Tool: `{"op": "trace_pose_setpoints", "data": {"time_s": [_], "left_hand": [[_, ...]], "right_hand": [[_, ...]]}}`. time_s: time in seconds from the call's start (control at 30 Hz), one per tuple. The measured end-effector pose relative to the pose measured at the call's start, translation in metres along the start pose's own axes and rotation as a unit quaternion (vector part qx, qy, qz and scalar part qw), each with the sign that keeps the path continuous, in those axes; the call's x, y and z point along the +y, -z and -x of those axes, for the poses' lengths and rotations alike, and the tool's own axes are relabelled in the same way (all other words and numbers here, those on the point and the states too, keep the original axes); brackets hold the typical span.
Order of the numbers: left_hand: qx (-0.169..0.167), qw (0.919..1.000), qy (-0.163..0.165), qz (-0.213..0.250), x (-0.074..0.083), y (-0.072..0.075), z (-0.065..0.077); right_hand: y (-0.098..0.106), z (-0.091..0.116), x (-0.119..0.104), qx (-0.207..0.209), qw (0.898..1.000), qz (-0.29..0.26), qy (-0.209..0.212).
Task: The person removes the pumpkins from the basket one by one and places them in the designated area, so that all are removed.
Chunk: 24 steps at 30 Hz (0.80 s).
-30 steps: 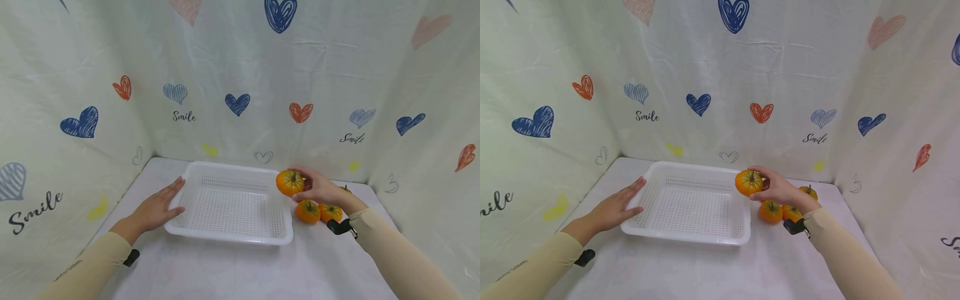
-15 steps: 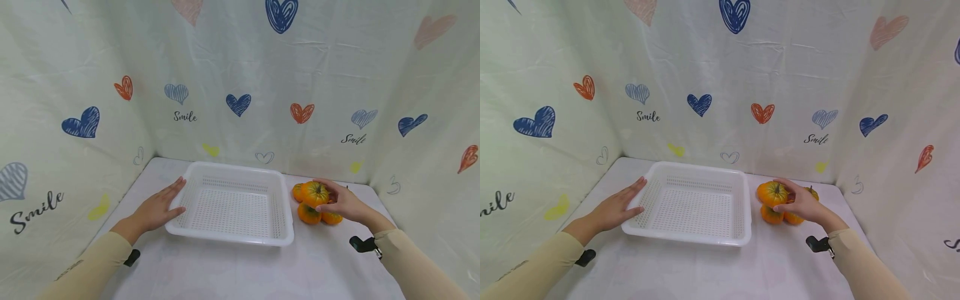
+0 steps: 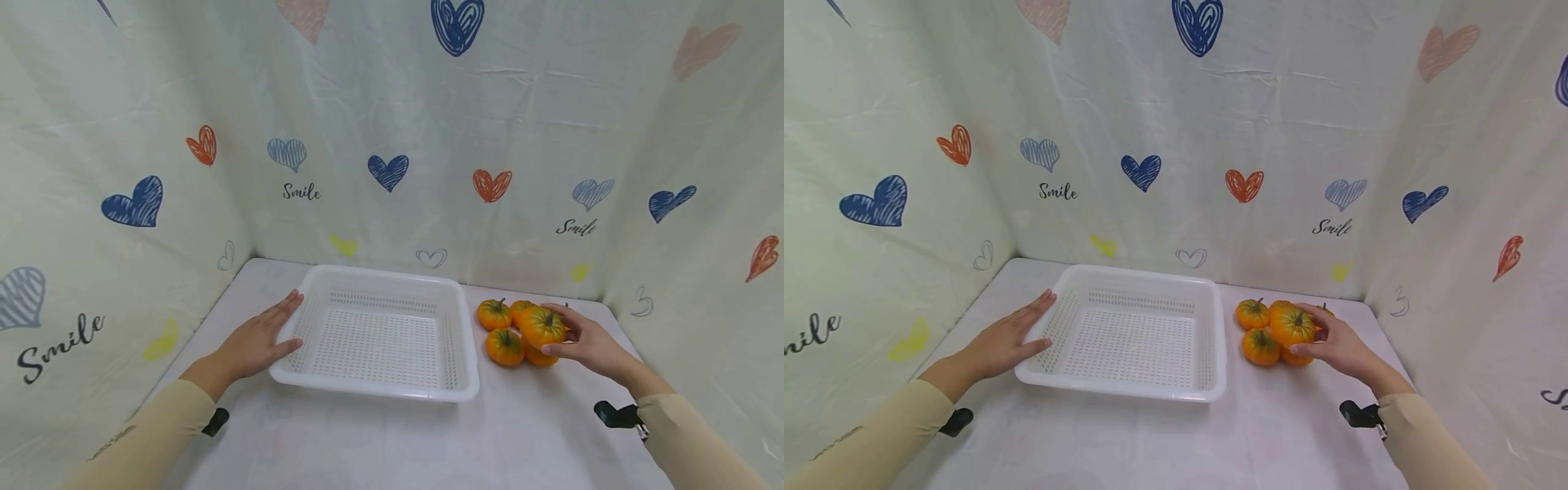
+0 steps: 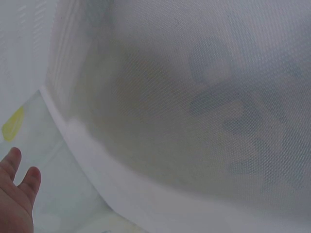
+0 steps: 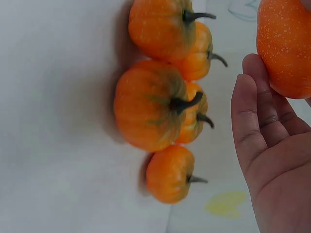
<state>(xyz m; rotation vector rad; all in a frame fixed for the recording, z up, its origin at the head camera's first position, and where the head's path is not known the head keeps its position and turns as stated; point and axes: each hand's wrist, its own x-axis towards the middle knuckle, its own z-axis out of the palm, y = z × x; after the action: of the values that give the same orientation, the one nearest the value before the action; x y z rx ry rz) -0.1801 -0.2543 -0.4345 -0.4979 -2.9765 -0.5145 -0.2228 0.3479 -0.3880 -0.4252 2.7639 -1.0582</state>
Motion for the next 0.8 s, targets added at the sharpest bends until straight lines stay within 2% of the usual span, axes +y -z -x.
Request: {"op": "trace_pose_setpoints", "data": {"time_s": [0.4, 0.8], "left_hand": [[0.0, 1.0, -0.002, 0.001, -0.001, -0.001, -0.001], [0.006, 1.0, -0.006, -0.006, -0.001, -0.002, -0.001]], "right_hand": [[0.015, 0.017, 0.029, 0.02, 0.999, -0.005, -0.036], [0.018, 0.023, 0.051, 0.026, 0.997, -0.011, -0.075]]}}
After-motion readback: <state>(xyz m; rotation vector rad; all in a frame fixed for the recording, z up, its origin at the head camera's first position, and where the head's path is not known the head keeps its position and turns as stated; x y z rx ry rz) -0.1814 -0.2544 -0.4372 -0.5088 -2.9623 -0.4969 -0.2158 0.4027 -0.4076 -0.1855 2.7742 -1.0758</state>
